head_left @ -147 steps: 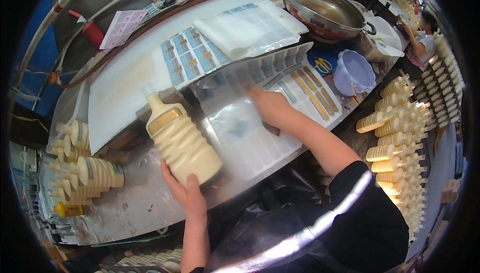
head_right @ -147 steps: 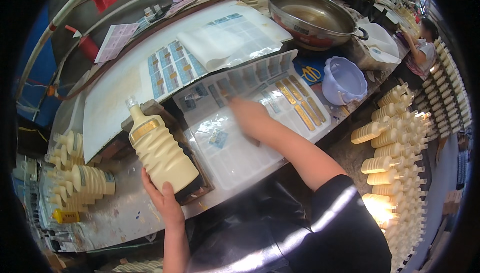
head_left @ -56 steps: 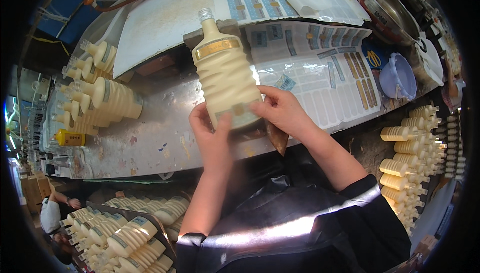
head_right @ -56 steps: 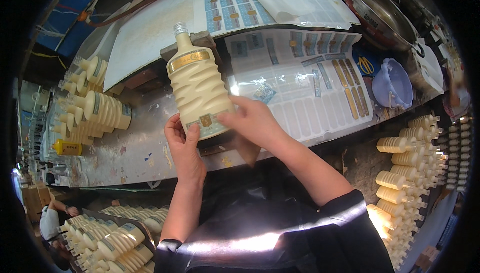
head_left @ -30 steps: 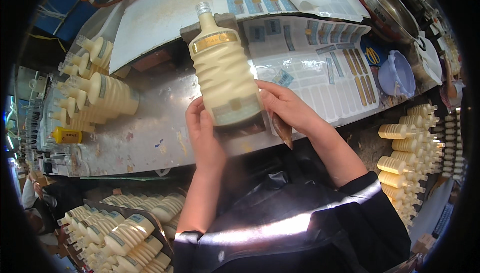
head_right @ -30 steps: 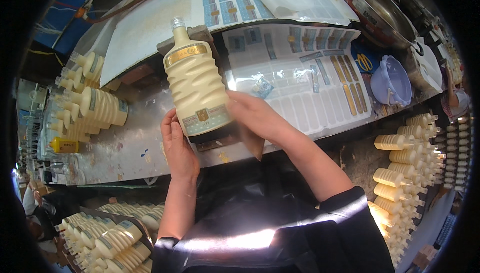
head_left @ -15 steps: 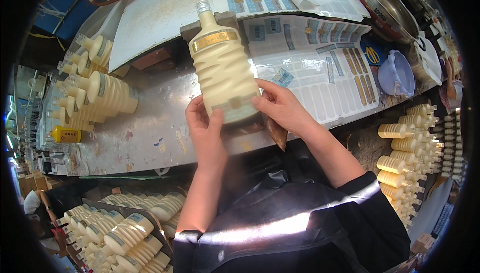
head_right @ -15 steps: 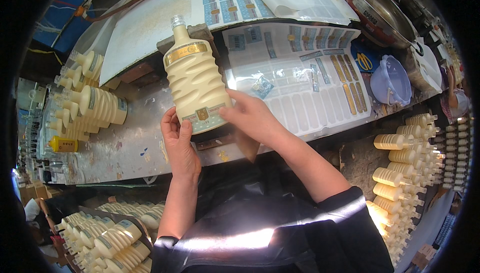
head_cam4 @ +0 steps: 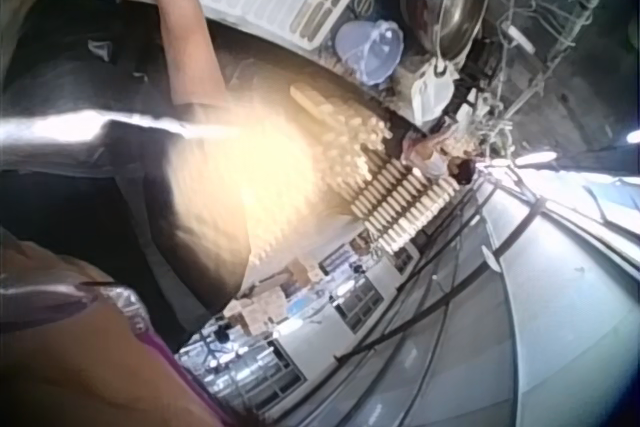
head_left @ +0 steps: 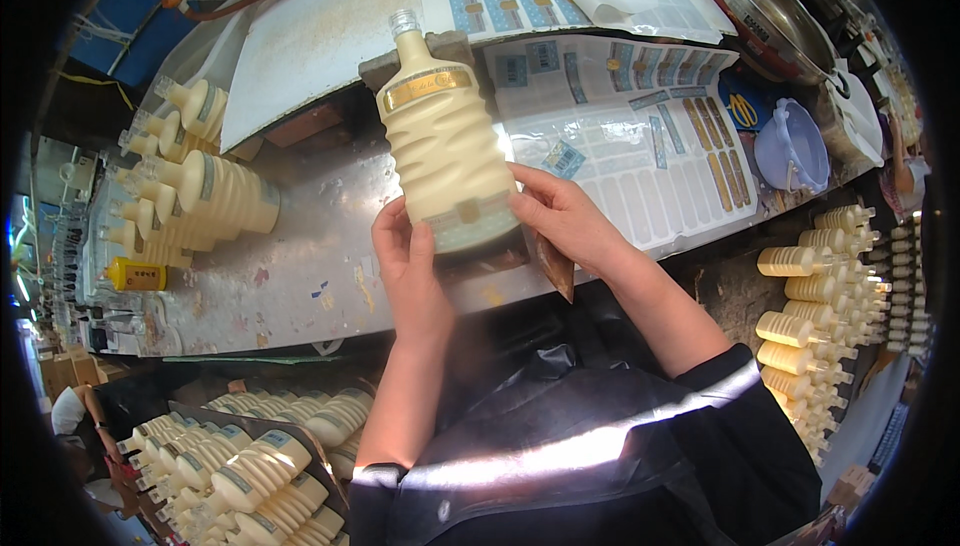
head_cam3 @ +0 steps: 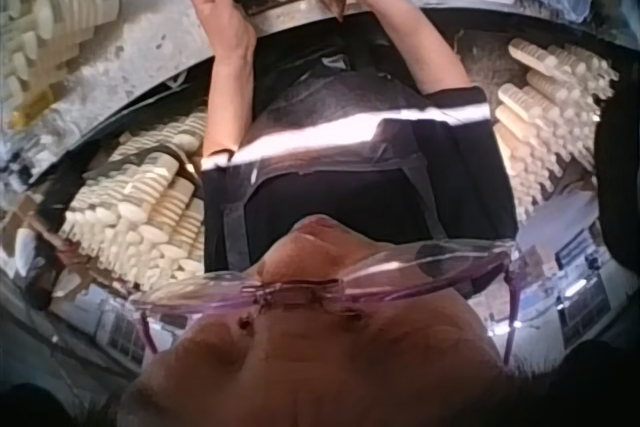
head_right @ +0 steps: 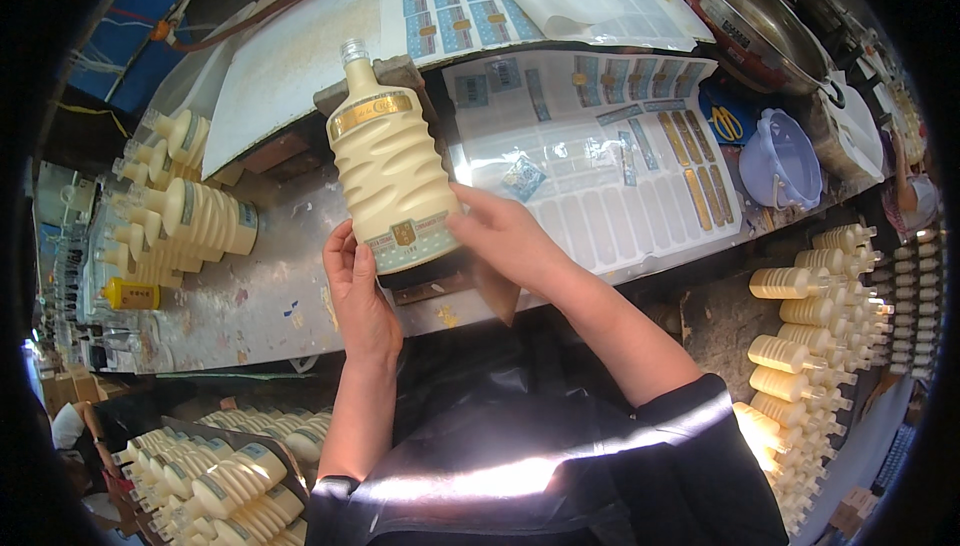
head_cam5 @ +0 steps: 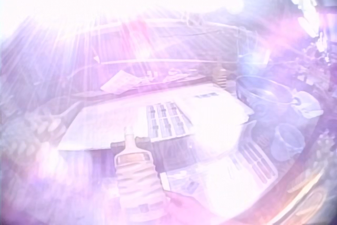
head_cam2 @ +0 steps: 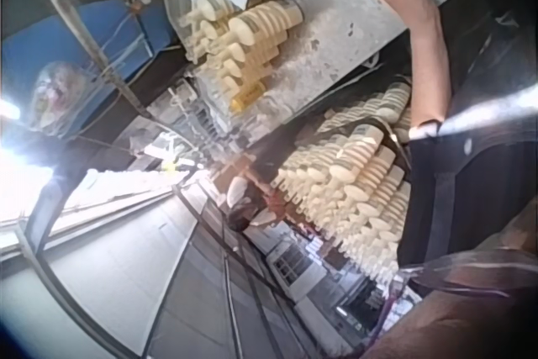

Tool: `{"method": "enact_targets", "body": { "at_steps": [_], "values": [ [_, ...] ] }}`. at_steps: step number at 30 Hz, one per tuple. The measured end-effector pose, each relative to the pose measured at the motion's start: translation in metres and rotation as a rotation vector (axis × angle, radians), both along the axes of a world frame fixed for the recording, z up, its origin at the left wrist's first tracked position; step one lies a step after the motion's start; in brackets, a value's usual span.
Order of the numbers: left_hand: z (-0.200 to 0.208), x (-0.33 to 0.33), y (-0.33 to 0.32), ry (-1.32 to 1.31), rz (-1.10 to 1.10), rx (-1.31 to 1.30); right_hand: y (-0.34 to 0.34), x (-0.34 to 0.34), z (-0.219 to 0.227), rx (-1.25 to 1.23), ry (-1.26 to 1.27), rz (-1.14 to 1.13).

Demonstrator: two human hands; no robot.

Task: The person applies adhesive labels to the sides of ribbed plastic bottles. They peel each label from a sheet, wrap it around a bottle, smooth it into place, and set the labeled bottle aside. The process repeats with multiple bottles on a metal workbench.

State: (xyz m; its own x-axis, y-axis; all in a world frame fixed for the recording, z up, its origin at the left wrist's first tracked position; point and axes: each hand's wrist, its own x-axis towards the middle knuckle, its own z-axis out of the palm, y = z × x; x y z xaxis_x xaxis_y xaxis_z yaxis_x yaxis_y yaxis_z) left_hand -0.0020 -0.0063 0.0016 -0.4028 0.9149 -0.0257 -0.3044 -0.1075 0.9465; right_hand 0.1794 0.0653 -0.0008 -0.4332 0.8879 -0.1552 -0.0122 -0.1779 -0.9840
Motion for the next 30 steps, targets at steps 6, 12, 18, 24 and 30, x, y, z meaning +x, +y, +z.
{"method": "enact_targets", "body": {
  "at_steps": [6,12,18,24,30],
  "values": [
    [-0.002,-0.008,-0.003,-0.03,-0.023,-0.035,-0.001,0.008,0.035,-0.3,0.194,0.058],
    [-0.005,-0.01,-0.004,-0.069,-0.014,-0.042,-0.001,0.005,0.041,-0.214,0.095,0.079],
    [-0.008,-0.011,-0.004,-0.044,-0.008,-0.027,-0.002,0.005,0.042,-0.222,0.079,0.046],
    [-0.003,-0.018,-0.009,-0.037,-0.082,-0.056,-0.005,0.005,0.029,-0.298,0.114,-0.098],
    [-0.017,-0.024,-0.015,0.384,-0.056,-0.033,-0.008,0.012,0.013,-0.247,0.019,-0.121]
  ]
}}
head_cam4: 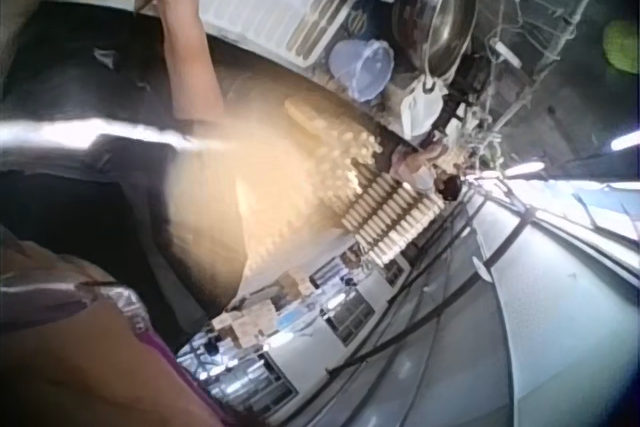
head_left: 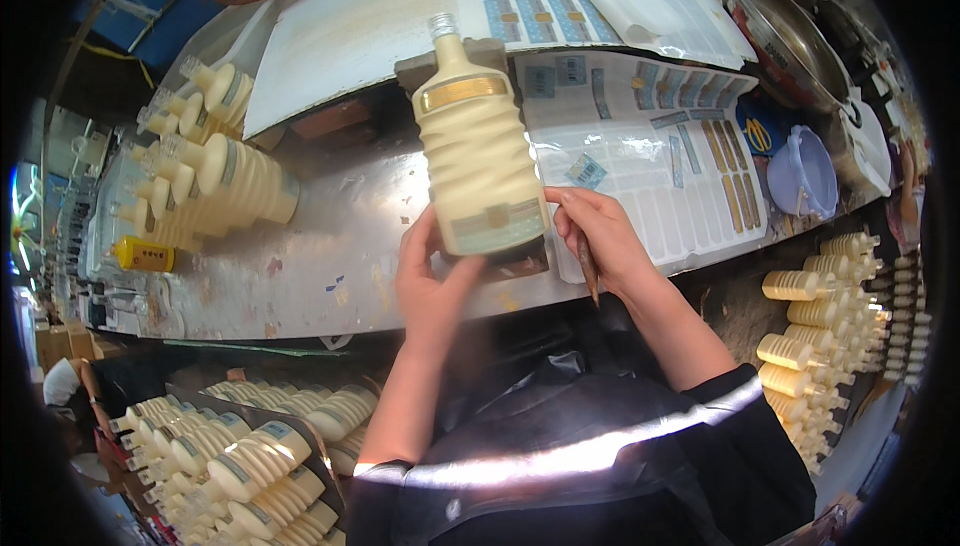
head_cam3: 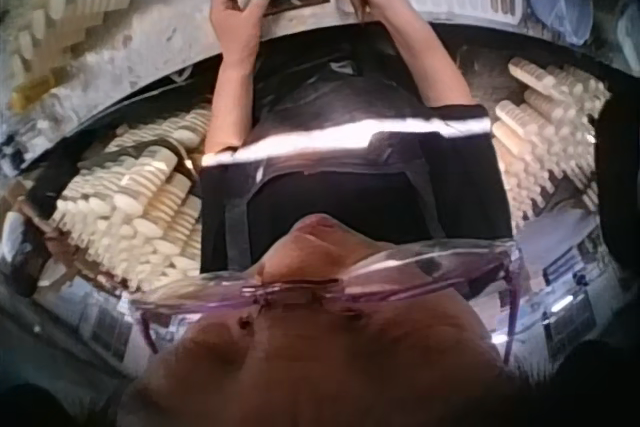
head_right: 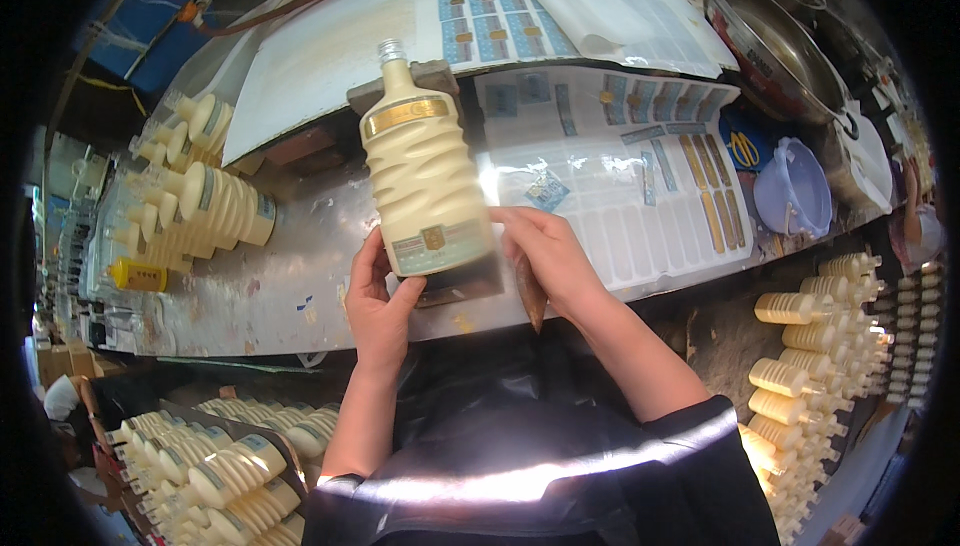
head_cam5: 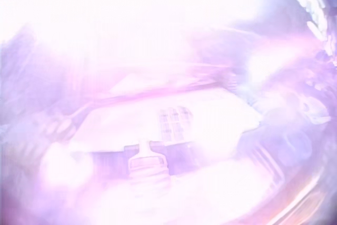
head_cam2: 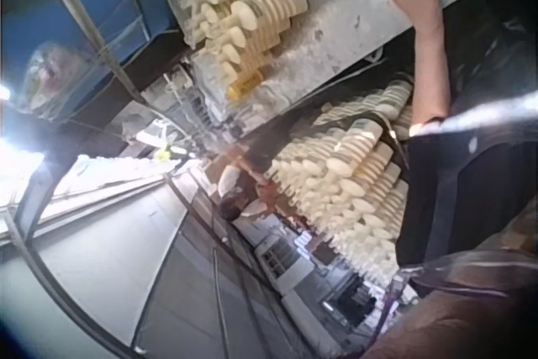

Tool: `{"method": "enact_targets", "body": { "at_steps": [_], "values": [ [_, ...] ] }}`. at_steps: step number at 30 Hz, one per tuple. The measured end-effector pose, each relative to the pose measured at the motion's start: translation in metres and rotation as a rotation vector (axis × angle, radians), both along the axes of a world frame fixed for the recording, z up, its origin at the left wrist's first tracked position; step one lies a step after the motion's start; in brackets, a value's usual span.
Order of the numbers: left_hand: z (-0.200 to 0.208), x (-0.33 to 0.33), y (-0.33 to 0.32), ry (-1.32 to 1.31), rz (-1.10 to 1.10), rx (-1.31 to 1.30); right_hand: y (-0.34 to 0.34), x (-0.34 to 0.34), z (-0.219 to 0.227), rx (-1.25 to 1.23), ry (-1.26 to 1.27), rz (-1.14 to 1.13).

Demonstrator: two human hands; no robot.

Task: The person applies adhesive labels to the sides of ribbed plastic bottles. They peel each label from a sheet, wrap it around a bottle, smooth it into place, and set the labeled bottle aside. The process repeats with multiple bottles on a metal workbench.

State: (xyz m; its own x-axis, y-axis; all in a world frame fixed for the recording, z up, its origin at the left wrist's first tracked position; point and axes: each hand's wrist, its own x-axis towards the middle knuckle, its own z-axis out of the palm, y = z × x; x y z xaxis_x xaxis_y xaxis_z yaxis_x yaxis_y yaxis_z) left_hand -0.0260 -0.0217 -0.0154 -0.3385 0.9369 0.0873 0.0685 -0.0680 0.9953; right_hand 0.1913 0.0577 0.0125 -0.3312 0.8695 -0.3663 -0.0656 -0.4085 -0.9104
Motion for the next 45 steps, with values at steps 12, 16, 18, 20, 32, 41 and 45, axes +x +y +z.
{"method": "enact_targets", "body": {
  "at_steps": [12,16,18,20,32,41,45],
  "values": [
    [0.012,0.01,0.005,0.425,0.1,0.216,0.006,-0.003,-0.002,-0.049,-0.035,0.04],
    [0.009,0.008,0.004,0.391,0.088,0.187,0.004,-0.002,0.005,-0.03,-0.043,0.039],
    [0.0,0.005,0.005,0.338,0.07,0.159,0.001,0.003,0.013,-0.038,-0.033,0.012],
    [-0.002,-0.004,0.004,0.231,0.019,0.078,-0.002,0.005,0.024,-0.007,-0.035,0.037],
    [0.015,-0.006,0.003,-0.131,-0.093,-0.06,-0.008,-0.001,0.034,0.07,0.033,0.082],
    [0.019,0.004,0.01,-0.314,-0.033,-0.032,0.002,-0.009,0.003,0.141,-0.081,0.083],
    [0.023,0.011,0.013,-0.275,0.002,-0.037,0.003,-0.013,0.006,0.174,-0.176,0.107]
  ]
}}
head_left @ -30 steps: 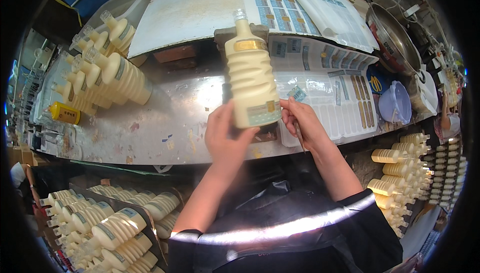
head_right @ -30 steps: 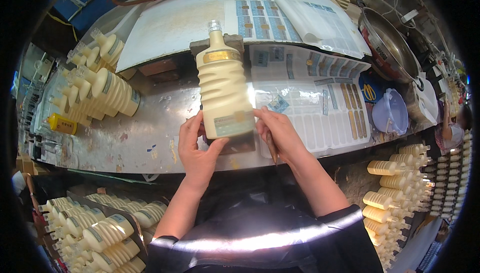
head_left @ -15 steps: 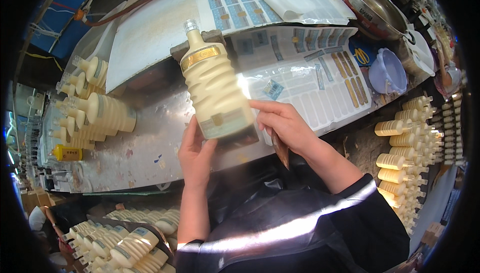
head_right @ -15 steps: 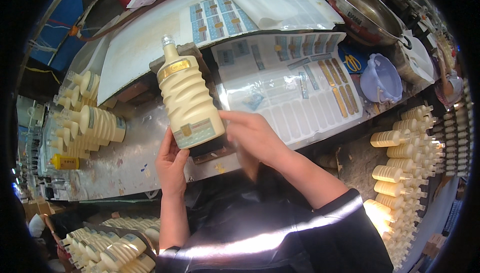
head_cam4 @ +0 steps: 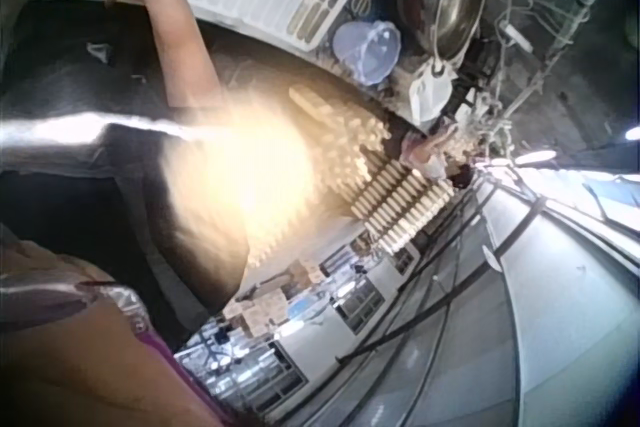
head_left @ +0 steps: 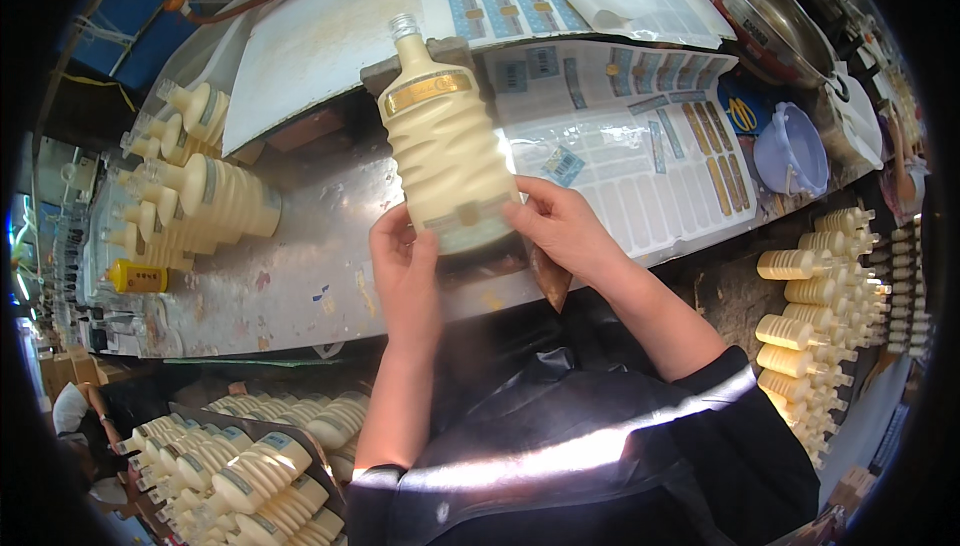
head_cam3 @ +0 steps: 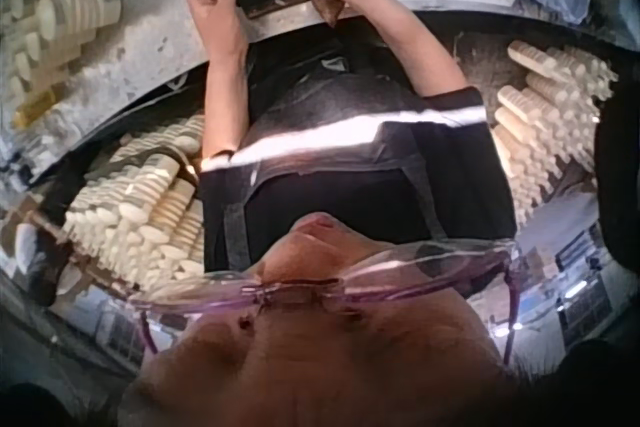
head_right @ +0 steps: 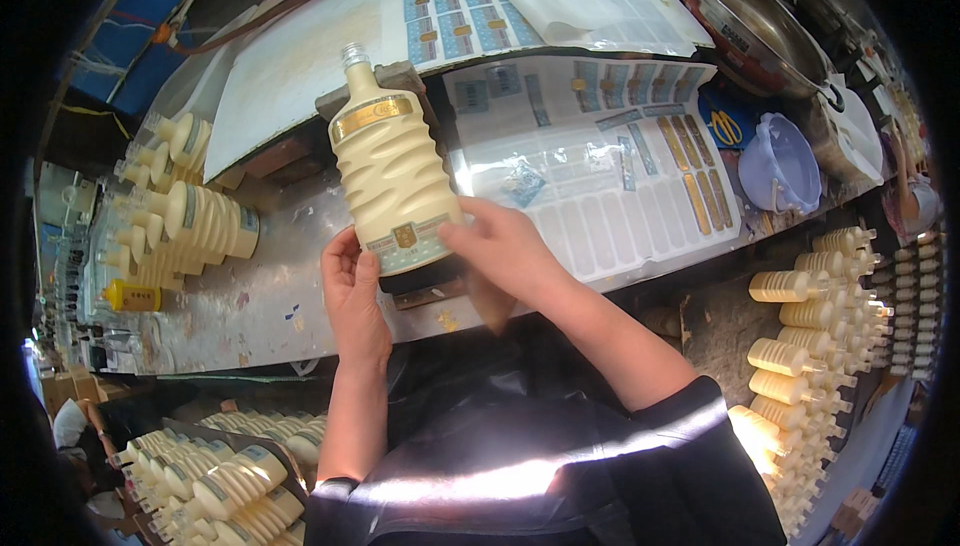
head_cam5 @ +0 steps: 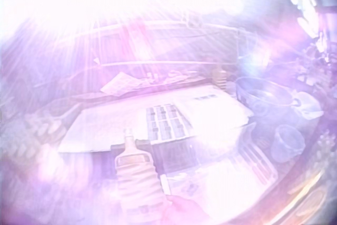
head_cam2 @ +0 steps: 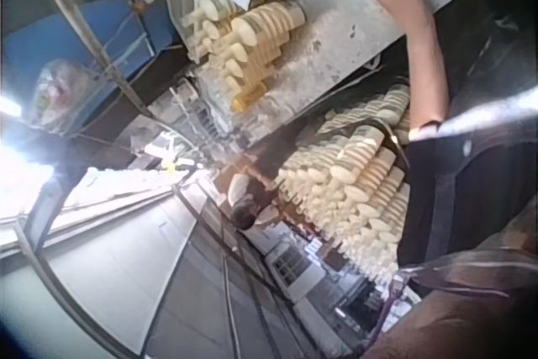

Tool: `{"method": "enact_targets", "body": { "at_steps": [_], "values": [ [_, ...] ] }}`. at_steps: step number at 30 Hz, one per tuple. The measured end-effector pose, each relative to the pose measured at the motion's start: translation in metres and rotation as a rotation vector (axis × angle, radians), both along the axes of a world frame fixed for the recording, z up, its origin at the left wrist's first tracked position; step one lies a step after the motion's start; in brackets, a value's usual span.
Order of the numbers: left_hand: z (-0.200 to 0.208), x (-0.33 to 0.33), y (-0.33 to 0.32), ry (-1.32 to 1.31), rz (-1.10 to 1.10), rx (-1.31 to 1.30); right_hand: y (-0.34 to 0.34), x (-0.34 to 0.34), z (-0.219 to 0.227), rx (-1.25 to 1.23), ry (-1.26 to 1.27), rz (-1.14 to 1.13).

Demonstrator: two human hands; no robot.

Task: The person applies adhesive labels to the sides of ribbed plastic bottles. They peel each label from a sheet, wrap it around a bottle, smooth it into place, and set the labeled bottle aside. The process repeats with multiple bottles on a metal workbench.

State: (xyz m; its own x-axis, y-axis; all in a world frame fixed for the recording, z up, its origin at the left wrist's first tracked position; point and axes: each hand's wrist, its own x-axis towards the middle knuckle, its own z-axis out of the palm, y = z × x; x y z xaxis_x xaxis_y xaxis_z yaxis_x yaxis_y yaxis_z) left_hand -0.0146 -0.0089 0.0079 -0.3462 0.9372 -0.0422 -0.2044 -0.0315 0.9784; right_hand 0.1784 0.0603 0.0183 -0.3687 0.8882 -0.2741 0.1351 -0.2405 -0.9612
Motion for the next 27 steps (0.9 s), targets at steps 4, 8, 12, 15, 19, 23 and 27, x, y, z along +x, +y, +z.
{"method": "enact_targets", "body": {
  "at_steps": [4,8,12,15,19,23,27],
  "values": [
    [-0.003,0.0,0.002,-0.015,0.014,0.0,-0.003,-0.004,0.01,-0.024,-0.015,-0.018],
    [-0.005,-0.001,0.001,-0.063,0.025,0.0,-0.004,-0.004,0.015,-0.063,-0.021,-0.018],
    [-0.005,0.0,0.001,-0.082,0.012,0.012,-0.003,-0.003,0.006,-0.009,-0.039,-0.027],
    [-0.005,-0.001,0.002,-0.104,-0.005,0.03,-0.002,-0.001,0.007,-0.057,0.008,-0.052],
    [-0.005,-0.001,0.0,-0.038,0.048,-0.013,0.011,0.019,0.032,-0.135,0.198,-0.138],
    [-0.007,0.004,-0.001,0.085,0.072,-0.021,-0.009,-0.005,0.048,0.597,-0.147,-0.105],
    [-0.007,-0.004,0.0,0.166,0.016,-0.025,-0.005,-0.016,0.052,1.075,-0.436,-0.076]
  ]
}}
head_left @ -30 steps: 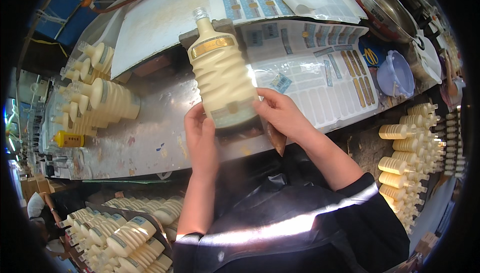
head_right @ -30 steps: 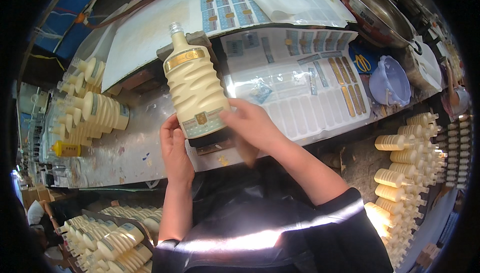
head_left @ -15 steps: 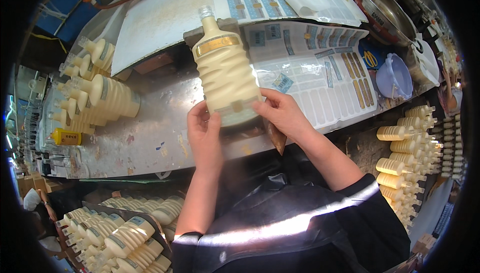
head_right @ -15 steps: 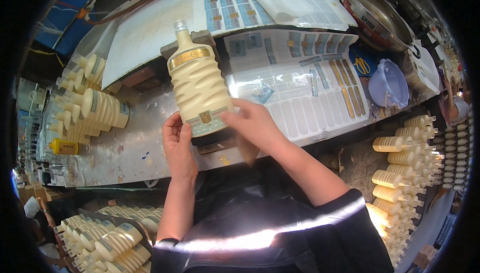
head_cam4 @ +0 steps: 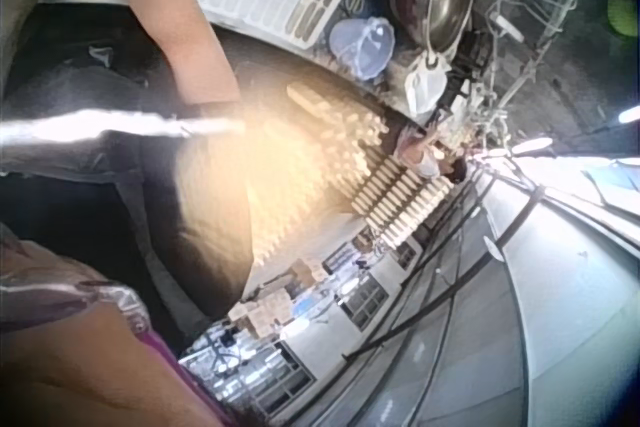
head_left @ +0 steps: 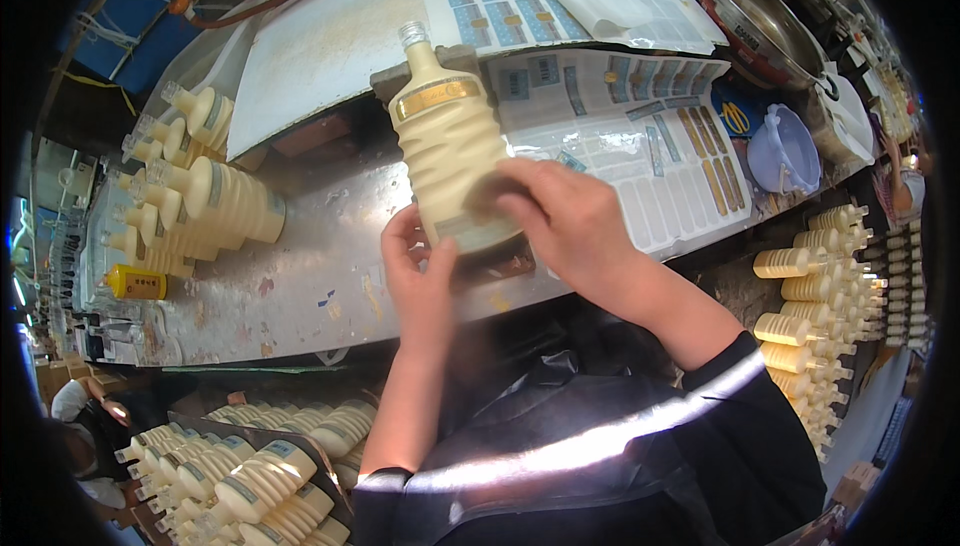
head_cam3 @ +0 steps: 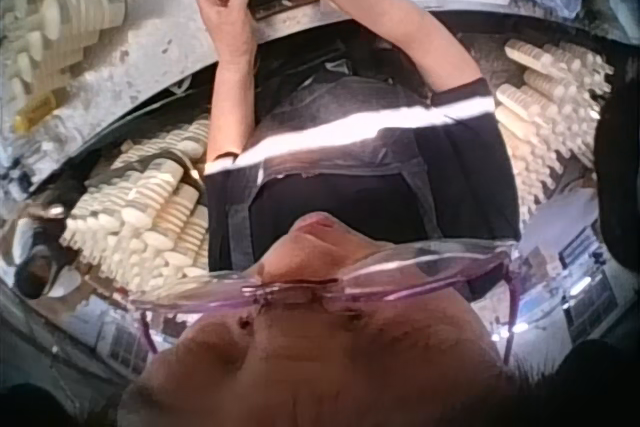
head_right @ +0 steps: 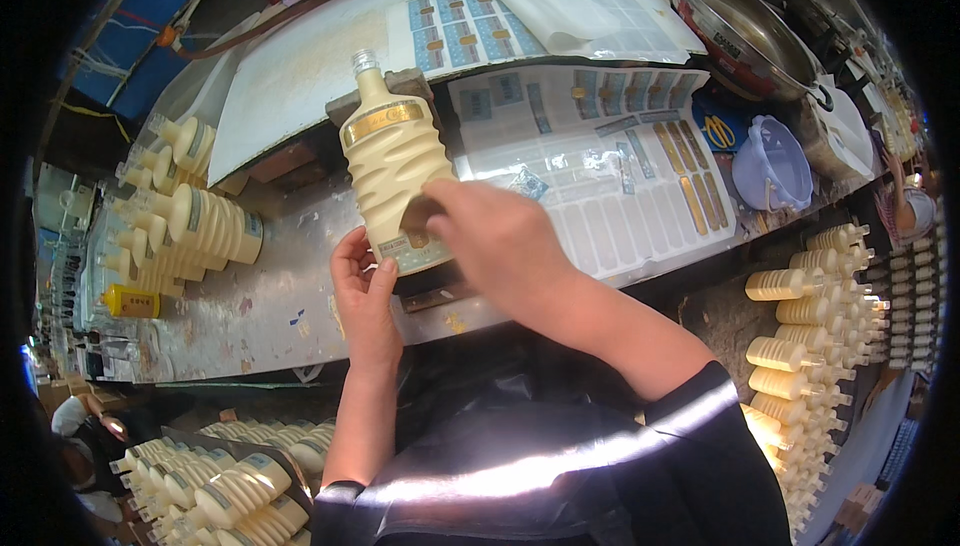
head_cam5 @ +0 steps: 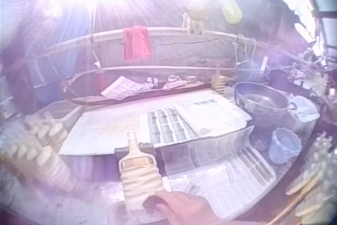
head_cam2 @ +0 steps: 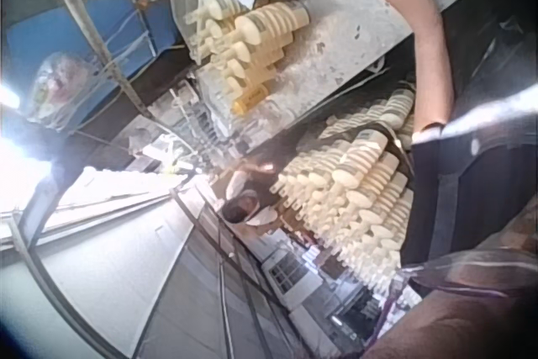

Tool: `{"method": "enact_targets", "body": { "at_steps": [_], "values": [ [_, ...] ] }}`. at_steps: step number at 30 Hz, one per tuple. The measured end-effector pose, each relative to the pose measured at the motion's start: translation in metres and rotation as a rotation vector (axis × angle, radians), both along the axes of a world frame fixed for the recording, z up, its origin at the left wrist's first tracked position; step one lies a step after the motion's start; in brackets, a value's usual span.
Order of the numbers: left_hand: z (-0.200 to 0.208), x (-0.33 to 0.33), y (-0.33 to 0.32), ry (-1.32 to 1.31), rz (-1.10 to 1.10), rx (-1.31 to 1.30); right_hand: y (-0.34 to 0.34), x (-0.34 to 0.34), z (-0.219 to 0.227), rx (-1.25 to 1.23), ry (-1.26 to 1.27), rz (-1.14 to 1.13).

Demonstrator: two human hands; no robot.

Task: The person applies adhesive labels to the sides of ribbed plastic bottles. They peel each label from a sheet, wrap it around a bottle, smooth it into place, and set the labeled bottle aside. The process repeats with multiple bottles on a metal workbench.

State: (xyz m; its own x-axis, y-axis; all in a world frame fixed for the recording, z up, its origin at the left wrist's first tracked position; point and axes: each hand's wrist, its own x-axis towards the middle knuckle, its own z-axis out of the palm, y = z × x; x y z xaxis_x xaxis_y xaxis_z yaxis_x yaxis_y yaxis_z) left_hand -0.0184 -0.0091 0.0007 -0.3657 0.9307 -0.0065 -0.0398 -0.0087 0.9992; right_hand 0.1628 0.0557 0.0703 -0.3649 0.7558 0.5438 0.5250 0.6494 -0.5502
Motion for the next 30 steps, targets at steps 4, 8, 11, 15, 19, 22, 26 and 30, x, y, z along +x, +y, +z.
{"method": "enact_targets", "body": {
  "at_steps": [4,8,11,15,19,22,26,30],
  "values": [
    [0.0,-0.005,0.0,-0.061,-0.007,-0.019,-0.021,0.0,-0.002,0.342,-0.067,0.182],
    [-0.006,0.001,0.005,-0.1,0.059,0.05,-0.038,-0.005,-0.007,0.075,-0.075,0.164],
    [-0.006,0.01,0.007,0.297,0.134,0.033,-0.02,-0.013,-0.008,-0.382,0.426,-0.072],
    [-0.007,0.02,0.015,0.586,0.169,-0.01,-0.029,-0.025,-0.02,-0.247,0.166,-0.045],
    [-0.015,0.019,0.016,0.502,0.138,0.022,-0.024,0.0,-0.047,-0.407,0.317,-0.229],
    [-0.024,0.016,0.019,0.223,0.081,0.096,-0.016,0.01,-0.068,-0.458,0.43,-0.185],
    [-0.021,0.01,0.016,0.044,0.038,0.111,-0.018,0.011,-0.05,-0.576,0.525,-0.12],
    [-0.027,0.001,0.012,-0.023,-0.024,0.122,-0.023,0.009,-0.038,-0.525,0.381,-0.073]
  ]
}}
